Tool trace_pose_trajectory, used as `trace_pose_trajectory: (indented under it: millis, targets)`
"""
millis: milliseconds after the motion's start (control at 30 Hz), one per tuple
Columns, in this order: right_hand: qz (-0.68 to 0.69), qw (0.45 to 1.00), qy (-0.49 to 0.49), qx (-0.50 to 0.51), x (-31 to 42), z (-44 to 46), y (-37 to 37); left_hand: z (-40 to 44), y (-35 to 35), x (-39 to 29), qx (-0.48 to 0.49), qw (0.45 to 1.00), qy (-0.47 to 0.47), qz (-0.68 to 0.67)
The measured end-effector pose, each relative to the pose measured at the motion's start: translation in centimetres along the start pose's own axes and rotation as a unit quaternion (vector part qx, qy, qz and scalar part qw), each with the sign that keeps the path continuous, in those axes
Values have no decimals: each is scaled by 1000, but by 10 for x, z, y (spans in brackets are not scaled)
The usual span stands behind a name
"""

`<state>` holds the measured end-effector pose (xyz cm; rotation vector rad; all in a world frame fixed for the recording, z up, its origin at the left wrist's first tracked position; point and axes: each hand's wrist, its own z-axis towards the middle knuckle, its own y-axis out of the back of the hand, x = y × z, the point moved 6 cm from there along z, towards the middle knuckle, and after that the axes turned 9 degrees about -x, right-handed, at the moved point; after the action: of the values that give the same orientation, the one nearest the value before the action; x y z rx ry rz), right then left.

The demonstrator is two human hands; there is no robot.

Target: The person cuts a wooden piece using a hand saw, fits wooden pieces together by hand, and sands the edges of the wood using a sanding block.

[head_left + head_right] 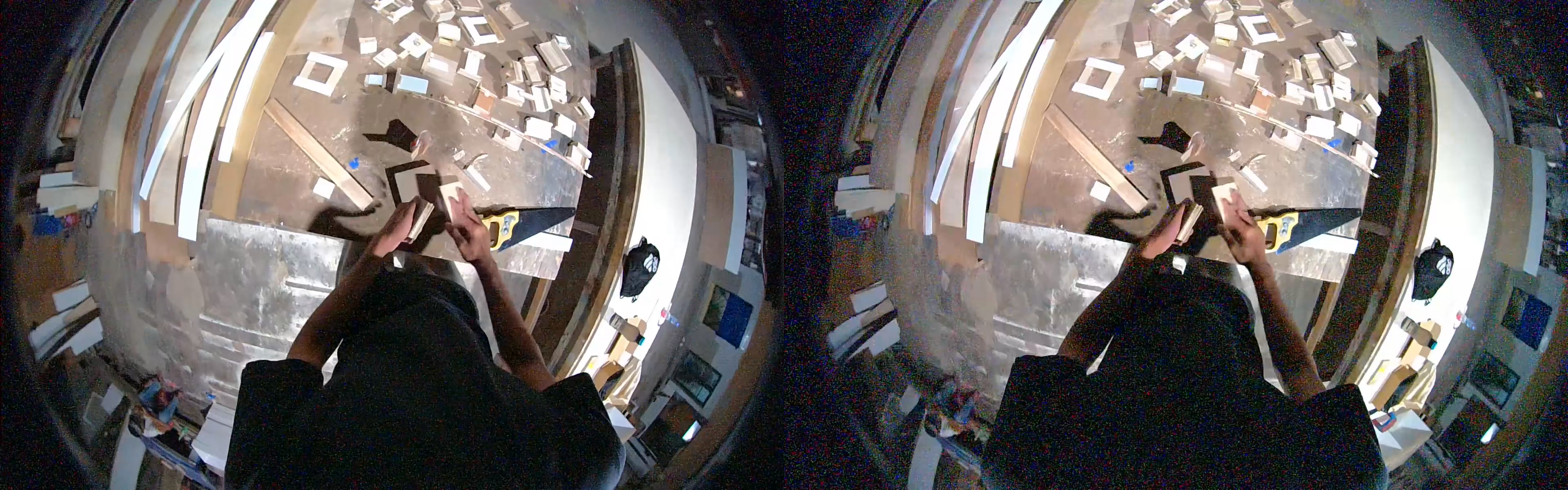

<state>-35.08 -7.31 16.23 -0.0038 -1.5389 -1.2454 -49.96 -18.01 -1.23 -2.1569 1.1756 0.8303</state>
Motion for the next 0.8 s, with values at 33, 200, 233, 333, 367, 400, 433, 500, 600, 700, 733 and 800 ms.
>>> trace_pose_trajectory:
  millis: [33, 200, 233, 333, 367, 400, 433, 500, 600, 700, 733, 800]
  targets:
    - [30, 998, -43, 17, -13, -2, 3, -10, -1, -29, -13, 997, -12, 72]
    - [132, 982, -137, 0, -33, -8, 5, -55, -7, -116, -96, 951, -286, 71]
    - [115, 988, -101, -9, -32, -8, 5, -45, -9, -113, -86, 955, -276, 72]
    - [170, 978, -120, -5, -36, -14, -2, -42, -9, -113, -132, 927, -240, 258]
    - [133, 984, -115, -4, -37, -15, -4, -43, -11, -115, -147, 929, -211, 267]
    - [96, 989, -112, -3, -36, -16, -6, -44, -13, -118, -152, 927, -213, 268]
    - [148, 982, -115, -15, -34, -18, -7, -51, -15, -128, -197, 892, -276, 298]
    - [137, 987, -86, -3, -30, -17, -4, -61, -24, -136, -256, 834, -357, 333]
    - [129, 988, -79, 2, -30, -18, 3, -65, -28, -130, -306, 774, -409, 374]
    - [125, 982, -140, 8, -46, -21, 2, -58, -23, -117, -302, 787, -378, 383]
    - [125, 982, -142, 10, -47, -20, 5, -62, -23, -111, -314, 787, -369, 382]
    - [160, 975, -152, 23, -48, -18, 3, -61, -22, -103, -317, 788, -355, 390]
